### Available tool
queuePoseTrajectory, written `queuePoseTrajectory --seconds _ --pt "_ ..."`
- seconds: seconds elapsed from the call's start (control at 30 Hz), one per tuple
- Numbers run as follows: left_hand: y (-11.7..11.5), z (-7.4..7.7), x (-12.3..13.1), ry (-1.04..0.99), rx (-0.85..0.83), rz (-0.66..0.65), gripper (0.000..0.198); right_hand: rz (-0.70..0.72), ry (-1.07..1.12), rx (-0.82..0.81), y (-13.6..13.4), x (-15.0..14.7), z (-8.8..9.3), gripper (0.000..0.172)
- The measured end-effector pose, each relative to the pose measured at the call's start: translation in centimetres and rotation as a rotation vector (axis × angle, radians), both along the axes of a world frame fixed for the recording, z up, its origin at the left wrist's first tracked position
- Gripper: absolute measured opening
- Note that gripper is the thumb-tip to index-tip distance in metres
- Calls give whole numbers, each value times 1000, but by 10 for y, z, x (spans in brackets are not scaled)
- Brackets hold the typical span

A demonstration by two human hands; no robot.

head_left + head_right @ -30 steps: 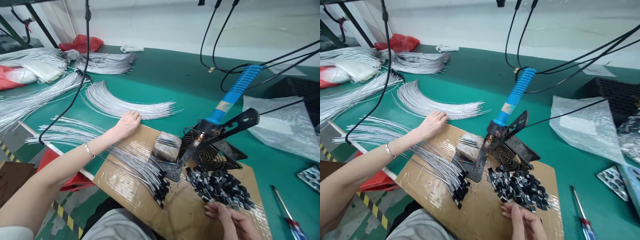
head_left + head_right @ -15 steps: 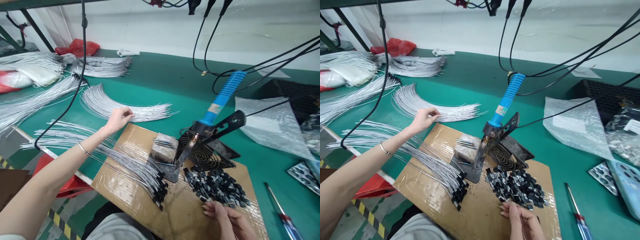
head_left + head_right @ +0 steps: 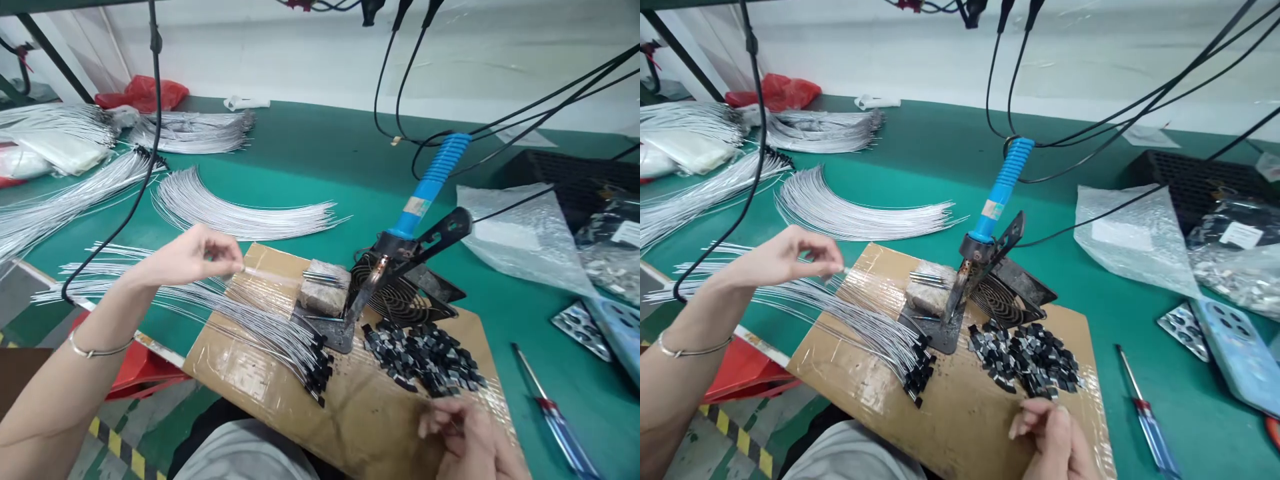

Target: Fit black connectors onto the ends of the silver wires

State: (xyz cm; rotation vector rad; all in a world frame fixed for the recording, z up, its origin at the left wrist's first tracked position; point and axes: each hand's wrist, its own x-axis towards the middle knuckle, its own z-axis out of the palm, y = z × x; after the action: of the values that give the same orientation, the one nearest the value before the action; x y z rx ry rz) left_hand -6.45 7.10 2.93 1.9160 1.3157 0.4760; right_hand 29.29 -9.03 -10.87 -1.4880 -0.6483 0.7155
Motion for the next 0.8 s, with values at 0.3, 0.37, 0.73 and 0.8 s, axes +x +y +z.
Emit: queuePoseTrajectory --seconds 0.3,0.37,0.73,0.8 --pt "-56 -40 30 -245 -399 -147 19 557 52 0 -14 -73 28 25" --pt "-63 -44 36 -265 -410 -147 19 609 72 -9 -9 -82 32 24" --pt "-65 -38 27 -125 -297 -92 18 490 138 -64 -4 -72 30 26" --pt "-63 -37 24 -121 -298 -126 19 489 148 -60 -3 -70 29 25"
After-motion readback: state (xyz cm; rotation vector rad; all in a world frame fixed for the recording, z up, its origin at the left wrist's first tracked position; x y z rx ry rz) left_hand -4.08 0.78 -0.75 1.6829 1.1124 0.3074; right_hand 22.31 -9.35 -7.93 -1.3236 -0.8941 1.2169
